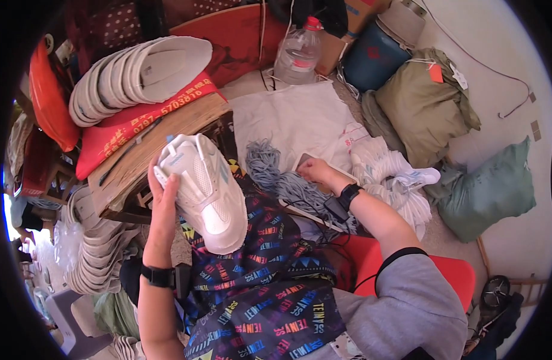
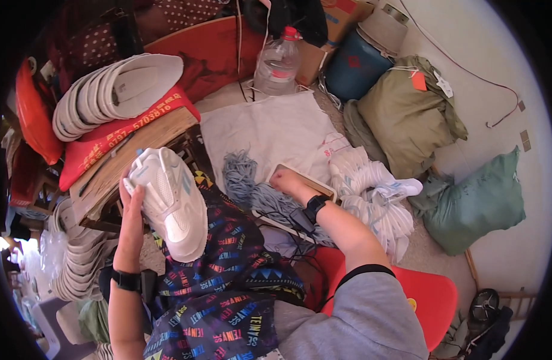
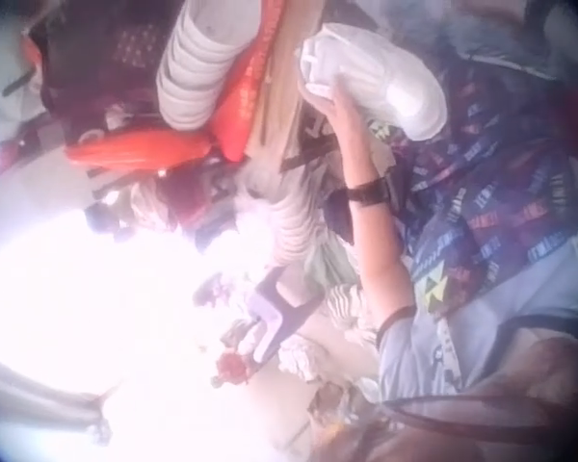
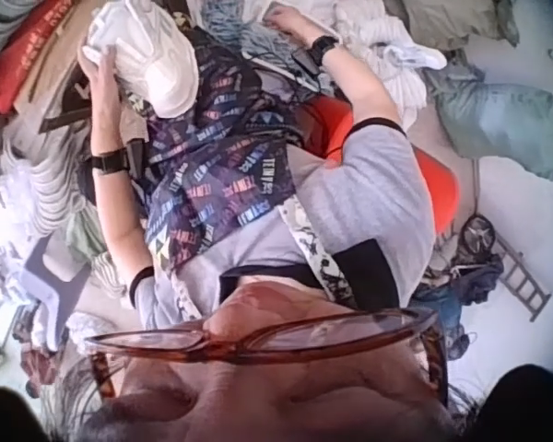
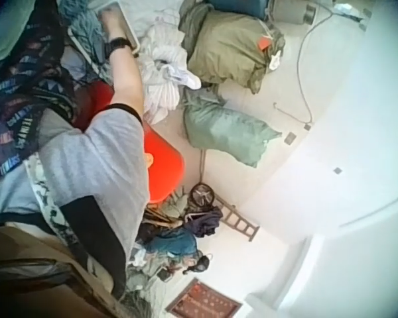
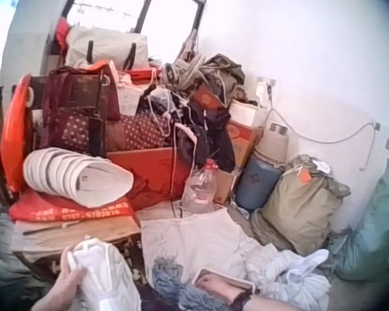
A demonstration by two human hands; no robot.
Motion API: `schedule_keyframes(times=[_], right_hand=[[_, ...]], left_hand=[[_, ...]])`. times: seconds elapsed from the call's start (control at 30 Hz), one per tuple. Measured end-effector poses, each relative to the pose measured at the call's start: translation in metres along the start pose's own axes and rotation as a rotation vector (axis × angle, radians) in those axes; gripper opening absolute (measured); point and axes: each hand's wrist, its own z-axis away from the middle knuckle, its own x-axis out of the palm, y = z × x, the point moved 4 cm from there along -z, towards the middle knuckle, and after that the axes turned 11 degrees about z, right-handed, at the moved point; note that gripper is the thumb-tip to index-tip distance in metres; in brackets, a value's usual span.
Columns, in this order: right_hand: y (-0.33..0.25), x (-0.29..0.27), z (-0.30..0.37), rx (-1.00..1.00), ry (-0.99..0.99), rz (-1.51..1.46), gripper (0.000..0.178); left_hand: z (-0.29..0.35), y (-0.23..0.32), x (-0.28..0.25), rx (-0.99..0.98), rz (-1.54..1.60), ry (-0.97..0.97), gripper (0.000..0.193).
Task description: The recorder is lacing up a white athletic shoe in a workshop setting.
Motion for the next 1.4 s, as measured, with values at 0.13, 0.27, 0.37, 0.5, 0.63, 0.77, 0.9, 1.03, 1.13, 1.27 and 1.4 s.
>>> schedule_keyframes(times=[0.13,0.27,0.37,0.5,0.63,0.77,0.9,1.03,1.13,1.27,1.4], right_hand=[[0.036,0.035,-0.006,-0.037,0.141,0.164,0.016],[0.027,0.064,-0.009,-0.073,0.249,0.263,0.022],[0.014,0.071,-0.008,-0.209,0.408,0.589,0.023],[0.011,0.06,-0.011,-0.198,0.368,0.596,0.022],[0.001,0.047,-0.007,-0.214,0.363,0.545,0.022],[-0.011,0.029,-0.011,-0.205,0.409,0.199,0.021],[-0.043,0.015,-0.008,-0.197,0.299,0.132,0.02],[-0.07,0.014,0.006,-0.305,0.221,0.656,0.018],[-0.061,0.019,0.004,-0.317,0.216,0.619,0.018],[-0.07,0.023,0.014,-0.461,0.427,0.843,0.02],[-0.083,0.022,0.022,-0.485,0.428,1.006,0.021]], left_hand=[[0.015,0.005,-0.008,-0.02,-0.008,0.019,0.07],[0.029,0.007,-0.021,-0.075,-0.023,-0.011,0.069],[0.043,0.008,-0.034,-0.116,0.006,0.035,0.063],[0.055,0.011,-0.045,-0.181,-0.084,0.091,0.052],[0.062,0.016,-0.049,-0.152,-0.112,0.13,0.042],[0.061,0.029,-0.042,0.106,-0.134,0.18,0.035],[0.058,0.06,-0.018,0.327,-0.286,0.12,0.028],[0.054,0.055,-0.003,0.302,-0.21,0.043,0.019],[0.057,0.049,-0.002,0.272,-0.182,0.049,0.015],[0.063,0.046,-0.008,0.264,-0.211,0.053,0.014],[0.064,0.046,-0.012,0.255,-0.211,0.075,0.013]])
